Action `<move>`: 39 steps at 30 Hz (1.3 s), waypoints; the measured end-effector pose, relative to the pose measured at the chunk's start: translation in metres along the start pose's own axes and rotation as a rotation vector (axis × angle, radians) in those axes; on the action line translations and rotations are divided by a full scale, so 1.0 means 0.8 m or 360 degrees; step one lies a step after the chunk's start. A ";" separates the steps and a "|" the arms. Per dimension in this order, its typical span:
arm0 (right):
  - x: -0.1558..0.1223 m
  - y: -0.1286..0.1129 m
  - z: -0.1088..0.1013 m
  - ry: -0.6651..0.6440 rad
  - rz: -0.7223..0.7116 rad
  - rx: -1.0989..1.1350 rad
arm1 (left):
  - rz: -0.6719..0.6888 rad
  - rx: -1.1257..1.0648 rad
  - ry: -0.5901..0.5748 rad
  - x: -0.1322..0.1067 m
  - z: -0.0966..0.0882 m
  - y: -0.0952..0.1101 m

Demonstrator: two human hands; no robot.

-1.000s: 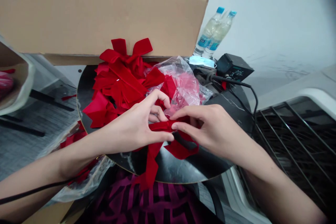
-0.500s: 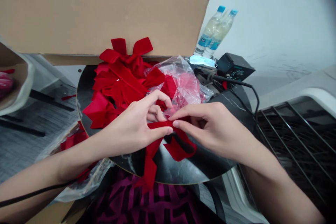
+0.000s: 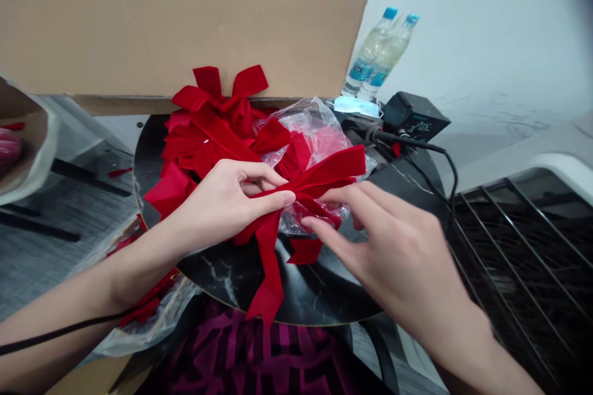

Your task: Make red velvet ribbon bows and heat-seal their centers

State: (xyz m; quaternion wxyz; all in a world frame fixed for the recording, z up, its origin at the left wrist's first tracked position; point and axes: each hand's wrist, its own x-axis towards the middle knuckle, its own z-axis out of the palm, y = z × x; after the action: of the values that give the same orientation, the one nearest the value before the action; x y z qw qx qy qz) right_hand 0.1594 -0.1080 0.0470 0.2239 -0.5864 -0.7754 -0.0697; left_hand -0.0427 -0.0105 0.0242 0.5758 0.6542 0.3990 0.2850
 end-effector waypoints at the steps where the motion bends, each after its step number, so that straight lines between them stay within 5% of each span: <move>1: -0.002 -0.001 0.006 0.0002 0.0013 0.0064 | 0.0019 -0.0001 0.0014 -0.002 0.000 0.000; 9: -0.002 -0.004 0.033 0.0190 0.0106 0.0545 | 0.0150 0.0055 0.0126 -0.015 0.005 0.007; 16: 0.002 0.021 0.020 0.0182 -0.0704 0.0062 | -0.0334 -0.0593 -0.0171 -0.012 -0.005 -0.002; 24: 0.006 0.010 0.033 0.0297 -0.0499 0.0144 | -0.0208 -0.0537 0.0017 -0.015 0.001 0.002; 30: 0.016 0.027 0.026 0.0399 -0.0985 -0.0145 | -0.0511 -0.0950 -0.0110 -0.011 0.005 -0.006; 35: 0.008 0.001 0.032 0.0464 -0.0254 0.0339 | -0.0001 -0.0668 0.0479 -0.008 0.016 -0.016; 39: 0.003 -0.033 0.051 0.0397 0.0076 0.0461 | 0.0198 -0.0453 0.0619 -0.009 0.019 -0.012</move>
State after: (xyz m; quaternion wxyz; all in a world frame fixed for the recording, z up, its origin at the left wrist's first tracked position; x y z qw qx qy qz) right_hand 0.1235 -0.0984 0.0161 0.4020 -0.5531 -0.7293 -0.0240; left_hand -0.0354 -0.0245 0.0128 0.5558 0.5226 0.4173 0.4938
